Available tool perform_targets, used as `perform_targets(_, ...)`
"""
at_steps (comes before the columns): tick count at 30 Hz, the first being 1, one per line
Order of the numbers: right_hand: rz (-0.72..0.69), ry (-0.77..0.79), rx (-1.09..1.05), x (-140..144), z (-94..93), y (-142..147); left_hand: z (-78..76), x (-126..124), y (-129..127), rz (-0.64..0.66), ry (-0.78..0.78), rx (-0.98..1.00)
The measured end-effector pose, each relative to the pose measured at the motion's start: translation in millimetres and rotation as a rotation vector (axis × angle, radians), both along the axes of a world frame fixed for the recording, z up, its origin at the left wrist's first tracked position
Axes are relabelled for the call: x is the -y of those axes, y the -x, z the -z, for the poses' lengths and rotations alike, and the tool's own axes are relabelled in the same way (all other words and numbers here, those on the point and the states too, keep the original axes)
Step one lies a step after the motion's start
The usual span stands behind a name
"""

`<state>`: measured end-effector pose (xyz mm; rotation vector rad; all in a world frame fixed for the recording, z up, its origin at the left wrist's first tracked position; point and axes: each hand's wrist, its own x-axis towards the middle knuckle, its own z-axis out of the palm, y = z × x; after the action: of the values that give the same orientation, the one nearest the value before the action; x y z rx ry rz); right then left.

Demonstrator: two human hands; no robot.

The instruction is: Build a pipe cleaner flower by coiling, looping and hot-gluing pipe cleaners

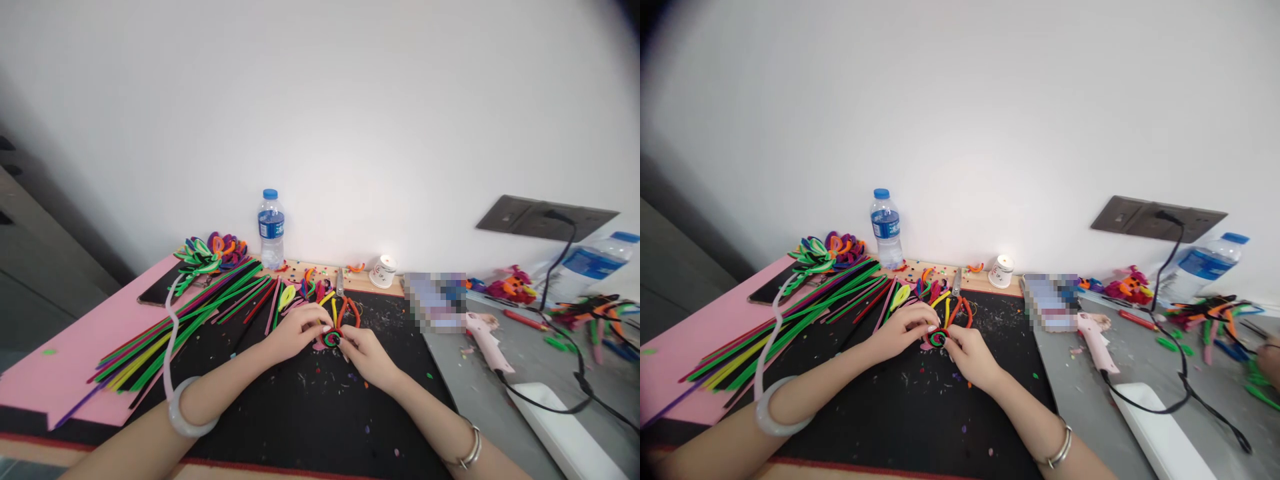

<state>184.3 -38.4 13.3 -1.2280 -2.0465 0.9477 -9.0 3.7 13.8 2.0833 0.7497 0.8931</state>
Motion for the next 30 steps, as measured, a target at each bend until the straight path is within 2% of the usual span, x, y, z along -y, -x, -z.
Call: perform_targets(30,0.005,-0.006,0.0,0.1,0.2,-0.9,1.2,0.0,-0.5,0.001,0.045,0.018)
